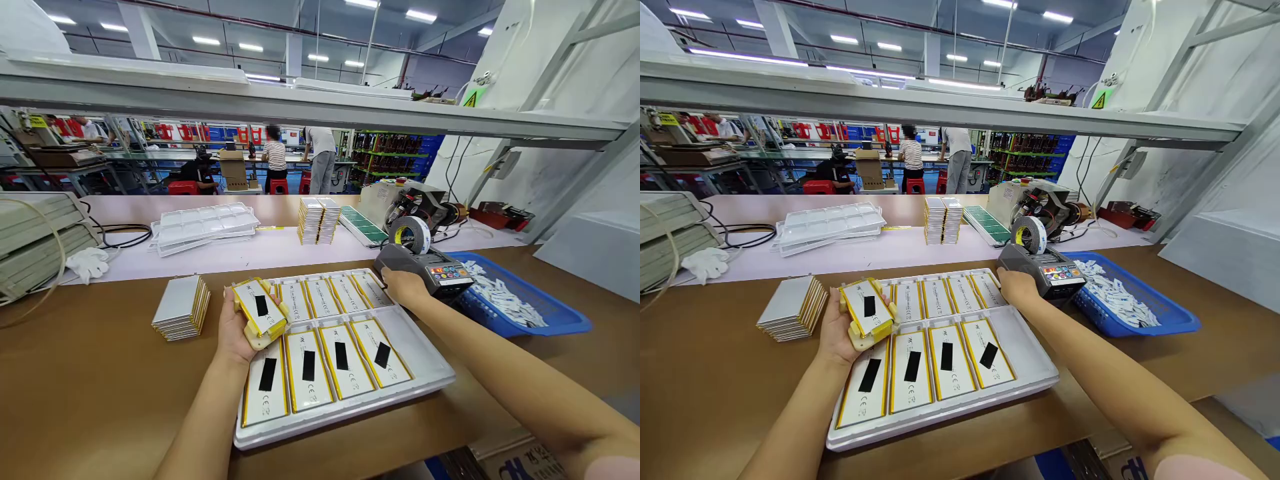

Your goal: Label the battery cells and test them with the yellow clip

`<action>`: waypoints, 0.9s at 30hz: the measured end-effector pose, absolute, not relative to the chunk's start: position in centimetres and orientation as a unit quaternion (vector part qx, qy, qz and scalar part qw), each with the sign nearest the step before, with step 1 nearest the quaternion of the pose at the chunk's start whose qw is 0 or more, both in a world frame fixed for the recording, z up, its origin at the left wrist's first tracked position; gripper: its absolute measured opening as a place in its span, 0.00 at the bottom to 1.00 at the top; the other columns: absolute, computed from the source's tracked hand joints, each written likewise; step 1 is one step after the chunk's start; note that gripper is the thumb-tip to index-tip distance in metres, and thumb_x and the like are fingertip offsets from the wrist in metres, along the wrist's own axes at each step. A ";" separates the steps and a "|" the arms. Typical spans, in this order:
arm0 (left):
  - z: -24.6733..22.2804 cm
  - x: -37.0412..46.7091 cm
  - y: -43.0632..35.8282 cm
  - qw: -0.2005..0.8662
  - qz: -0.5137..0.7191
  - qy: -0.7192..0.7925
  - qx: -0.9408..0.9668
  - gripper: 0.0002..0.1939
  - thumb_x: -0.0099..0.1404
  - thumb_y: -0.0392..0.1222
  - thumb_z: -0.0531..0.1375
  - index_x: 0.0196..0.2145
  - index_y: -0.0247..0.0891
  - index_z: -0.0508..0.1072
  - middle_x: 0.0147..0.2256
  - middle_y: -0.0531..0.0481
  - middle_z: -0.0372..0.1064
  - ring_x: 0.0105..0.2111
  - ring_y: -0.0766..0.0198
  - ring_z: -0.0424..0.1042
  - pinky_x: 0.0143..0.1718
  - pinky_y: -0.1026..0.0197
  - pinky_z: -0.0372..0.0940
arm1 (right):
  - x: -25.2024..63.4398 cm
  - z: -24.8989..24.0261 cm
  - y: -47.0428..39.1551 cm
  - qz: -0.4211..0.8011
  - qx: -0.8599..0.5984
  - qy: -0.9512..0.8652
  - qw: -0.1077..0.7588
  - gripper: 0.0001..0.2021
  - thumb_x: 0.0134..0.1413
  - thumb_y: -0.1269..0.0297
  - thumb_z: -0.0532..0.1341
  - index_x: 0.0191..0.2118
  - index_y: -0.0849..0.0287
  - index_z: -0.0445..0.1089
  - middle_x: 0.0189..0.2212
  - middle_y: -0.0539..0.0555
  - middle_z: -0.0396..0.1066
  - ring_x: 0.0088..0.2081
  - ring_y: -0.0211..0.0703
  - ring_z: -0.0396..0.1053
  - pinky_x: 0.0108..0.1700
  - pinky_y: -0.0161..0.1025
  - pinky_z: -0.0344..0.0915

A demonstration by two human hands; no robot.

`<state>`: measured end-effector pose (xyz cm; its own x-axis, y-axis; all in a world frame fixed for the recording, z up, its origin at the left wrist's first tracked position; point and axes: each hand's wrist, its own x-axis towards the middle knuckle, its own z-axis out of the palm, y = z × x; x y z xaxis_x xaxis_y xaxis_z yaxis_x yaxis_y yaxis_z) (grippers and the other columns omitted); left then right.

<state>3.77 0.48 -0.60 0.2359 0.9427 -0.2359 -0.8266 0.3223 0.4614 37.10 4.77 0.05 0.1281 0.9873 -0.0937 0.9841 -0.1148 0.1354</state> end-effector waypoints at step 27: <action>-0.5 3.9 0.0 0.807 0.540 0.198 0.131 0.28 0.49 0.62 0.53 0.36 0.34 0.68 0.31 0.41 0.68 0.31 0.53 0.69 0.34 0.46 0.63 | 29.2 3.5 6.3 -0.234 0.658 0.663 -0.270 0.23 0.53 0.57 0.50 0.53 0.62 0.51 0.33 0.56 0.70 0.30 0.40 0.67 0.28 0.33 0.60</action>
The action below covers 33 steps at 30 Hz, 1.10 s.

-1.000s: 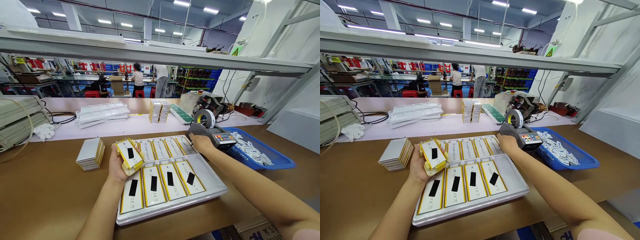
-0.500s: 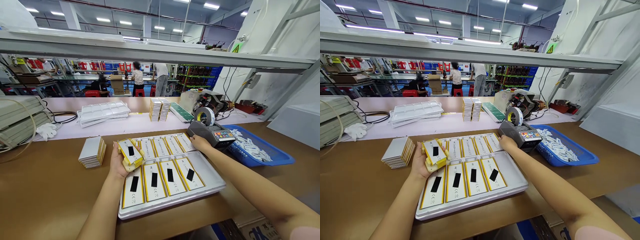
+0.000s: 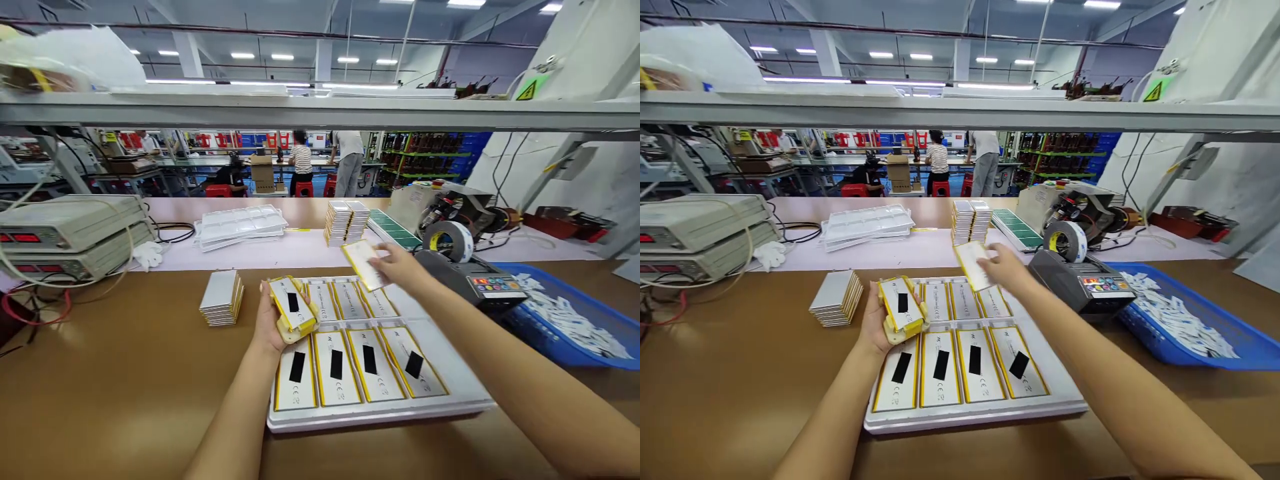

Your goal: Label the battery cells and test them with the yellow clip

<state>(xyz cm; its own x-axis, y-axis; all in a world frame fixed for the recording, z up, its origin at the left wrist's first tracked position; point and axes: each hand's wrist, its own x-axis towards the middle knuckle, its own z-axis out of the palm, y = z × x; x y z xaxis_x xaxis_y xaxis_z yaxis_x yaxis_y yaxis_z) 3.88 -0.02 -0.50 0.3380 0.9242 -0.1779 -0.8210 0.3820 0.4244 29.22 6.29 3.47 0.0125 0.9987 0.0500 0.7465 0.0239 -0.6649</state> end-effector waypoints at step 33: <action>2.2 2.3 -1.4 0.665 0.652 0.287 0.223 0.12 0.50 0.35 0.57 0.35 0.36 0.66 0.32 0.46 0.68 0.34 0.57 0.69 0.40 0.51 0.62 | 34.5 -4.6 2.7 0.123 -0.710 -0.679 0.139 0.24 0.54 0.49 0.36 0.41 0.54 0.64 0.35 0.55 0.69 0.35 0.46 0.66 0.29 0.36 0.55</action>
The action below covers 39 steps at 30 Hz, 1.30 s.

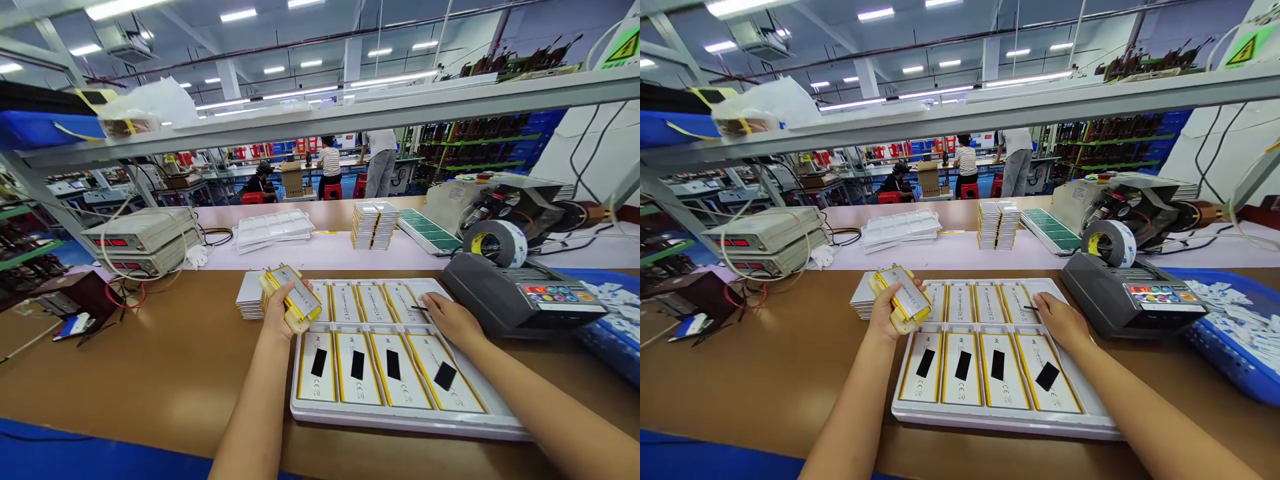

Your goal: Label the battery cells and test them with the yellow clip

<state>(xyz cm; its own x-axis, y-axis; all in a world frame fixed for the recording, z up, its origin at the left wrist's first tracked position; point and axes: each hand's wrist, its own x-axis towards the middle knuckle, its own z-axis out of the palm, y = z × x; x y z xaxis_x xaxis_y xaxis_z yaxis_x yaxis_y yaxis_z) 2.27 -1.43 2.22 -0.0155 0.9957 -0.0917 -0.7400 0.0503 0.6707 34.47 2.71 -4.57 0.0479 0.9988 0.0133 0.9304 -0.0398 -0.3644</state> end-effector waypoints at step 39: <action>2.4 6.3 -0.6 0.709 0.491 0.414 0.291 0.12 0.49 0.38 0.54 0.31 0.28 0.68 0.25 0.41 0.66 0.23 0.59 0.67 0.28 0.55 0.63 | 34.8 -2.9 0.7 0.112 -0.687 -0.678 0.238 0.17 0.49 0.51 0.49 0.41 0.54 0.62 0.35 0.53 0.69 0.34 0.45 0.67 0.32 0.36 0.57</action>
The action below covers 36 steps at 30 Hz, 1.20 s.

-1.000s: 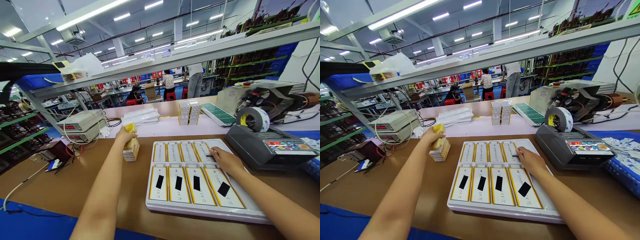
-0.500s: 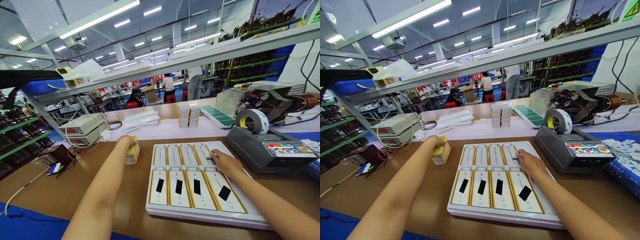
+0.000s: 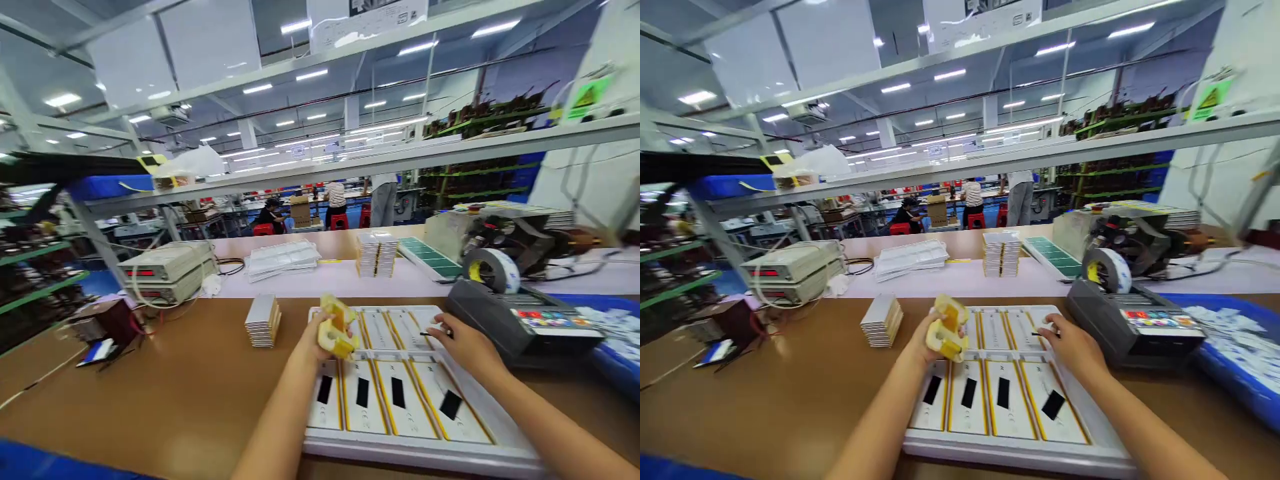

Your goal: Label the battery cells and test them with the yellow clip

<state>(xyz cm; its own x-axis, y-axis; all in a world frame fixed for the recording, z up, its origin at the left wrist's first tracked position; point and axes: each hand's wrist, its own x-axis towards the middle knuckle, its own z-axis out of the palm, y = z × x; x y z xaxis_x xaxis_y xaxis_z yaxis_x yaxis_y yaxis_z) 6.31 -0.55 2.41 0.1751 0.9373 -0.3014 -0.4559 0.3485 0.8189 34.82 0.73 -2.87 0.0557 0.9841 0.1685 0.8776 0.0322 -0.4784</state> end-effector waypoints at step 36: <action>0.0 6.0 1.7 0.771 0.488 0.367 0.178 0.12 0.52 0.41 0.56 0.34 0.32 0.67 0.26 0.43 0.67 0.27 0.57 0.69 0.32 0.46 0.65 | 34.6 -0.6 -3.3 0.187 -0.699 -0.685 0.087 0.18 0.54 0.54 0.46 0.30 0.62 0.65 0.29 0.56 0.69 0.30 0.38 0.64 0.29 0.32 0.54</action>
